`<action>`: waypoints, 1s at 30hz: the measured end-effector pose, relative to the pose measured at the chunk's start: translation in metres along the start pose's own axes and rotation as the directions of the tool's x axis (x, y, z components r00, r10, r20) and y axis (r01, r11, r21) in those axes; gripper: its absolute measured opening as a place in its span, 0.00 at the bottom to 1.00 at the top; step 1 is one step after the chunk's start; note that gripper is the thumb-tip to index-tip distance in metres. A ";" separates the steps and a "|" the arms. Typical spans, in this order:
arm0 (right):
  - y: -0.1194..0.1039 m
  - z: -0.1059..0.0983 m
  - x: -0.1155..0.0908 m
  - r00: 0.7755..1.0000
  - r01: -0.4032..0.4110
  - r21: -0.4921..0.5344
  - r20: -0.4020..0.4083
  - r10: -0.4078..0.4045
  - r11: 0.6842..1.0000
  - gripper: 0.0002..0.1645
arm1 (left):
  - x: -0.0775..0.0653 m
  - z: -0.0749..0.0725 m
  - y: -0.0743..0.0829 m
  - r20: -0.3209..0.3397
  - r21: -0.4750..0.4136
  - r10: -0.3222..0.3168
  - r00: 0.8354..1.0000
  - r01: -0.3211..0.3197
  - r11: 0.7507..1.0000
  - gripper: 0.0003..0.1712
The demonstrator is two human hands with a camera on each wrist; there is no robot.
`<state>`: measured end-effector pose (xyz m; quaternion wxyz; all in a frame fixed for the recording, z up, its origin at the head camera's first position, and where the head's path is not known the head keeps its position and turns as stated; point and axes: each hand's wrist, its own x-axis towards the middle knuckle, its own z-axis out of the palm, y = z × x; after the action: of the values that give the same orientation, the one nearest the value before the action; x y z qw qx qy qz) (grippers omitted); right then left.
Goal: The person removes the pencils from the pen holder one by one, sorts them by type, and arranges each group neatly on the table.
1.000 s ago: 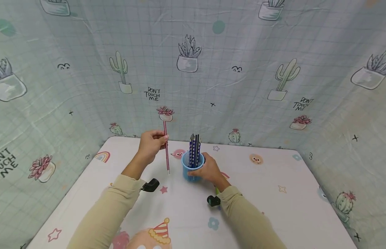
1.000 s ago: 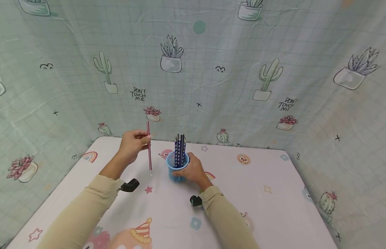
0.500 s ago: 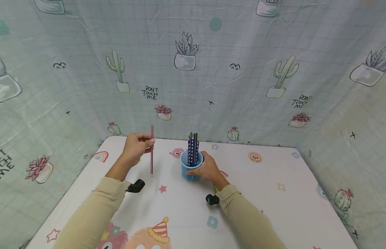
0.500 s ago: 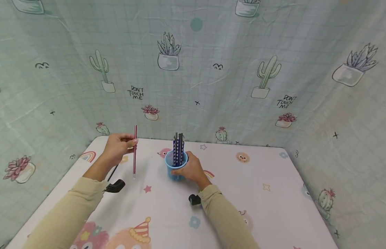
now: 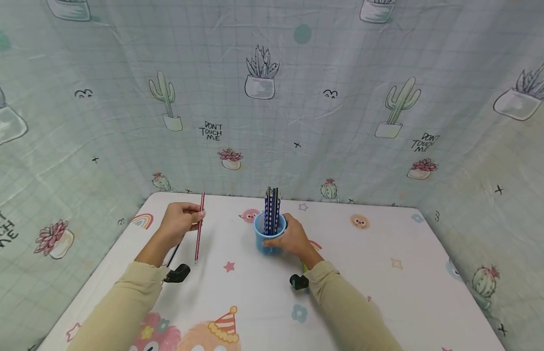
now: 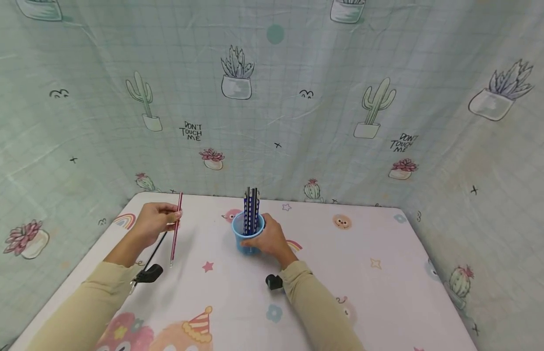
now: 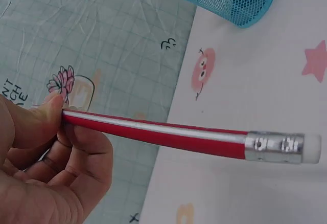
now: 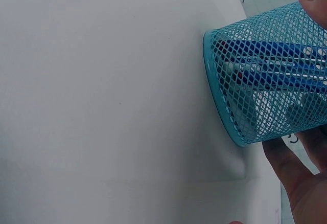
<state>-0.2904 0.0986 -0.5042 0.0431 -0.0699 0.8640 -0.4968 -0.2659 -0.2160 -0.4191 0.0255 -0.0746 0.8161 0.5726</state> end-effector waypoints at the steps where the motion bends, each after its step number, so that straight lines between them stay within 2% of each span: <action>1: 0.000 0.000 0.000 1.000 -0.001 -0.005 0.001 0.001 1.000 0.58 | 0.000 -0.002 -0.003 0.004 0.013 -0.002 1.000 0.002 1.000 0.18; 14: -0.001 0.004 0.001 1.000 0.029 -0.003 0.006 -0.029 1.000 0.56 | -0.001 -0.019 -0.046 0.007 0.090 -0.050 0.999 0.049 0.995 0.15; 19: -0.001 0.003 0.000 1.000 0.024 0.006 0.005 -0.024 1.000 0.57 | 0.000 -0.027 -0.060 -0.001 0.126 -0.049 0.999 0.049 0.991 0.14; 25: -0.001 0.002 -0.001 1.000 0.014 0.001 -0.002 -0.014 1.000 0.58 | -0.001 -0.031 -0.069 -0.013 0.148 -0.111 0.994 0.111 0.983 0.13; 30: -0.001 0.001 -0.003 1.000 0.007 0.004 -0.004 -0.007 1.000 0.58 | -0.001 -0.032 -0.072 -0.028 0.208 -0.161 0.987 0.163 0.964 0.14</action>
<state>-0.2872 0.0975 -0.5038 0.0398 -0.0720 0.8628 -0.4988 -0.2526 -0.2704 -0.4752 0.0755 -0.1411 0.8632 0.4789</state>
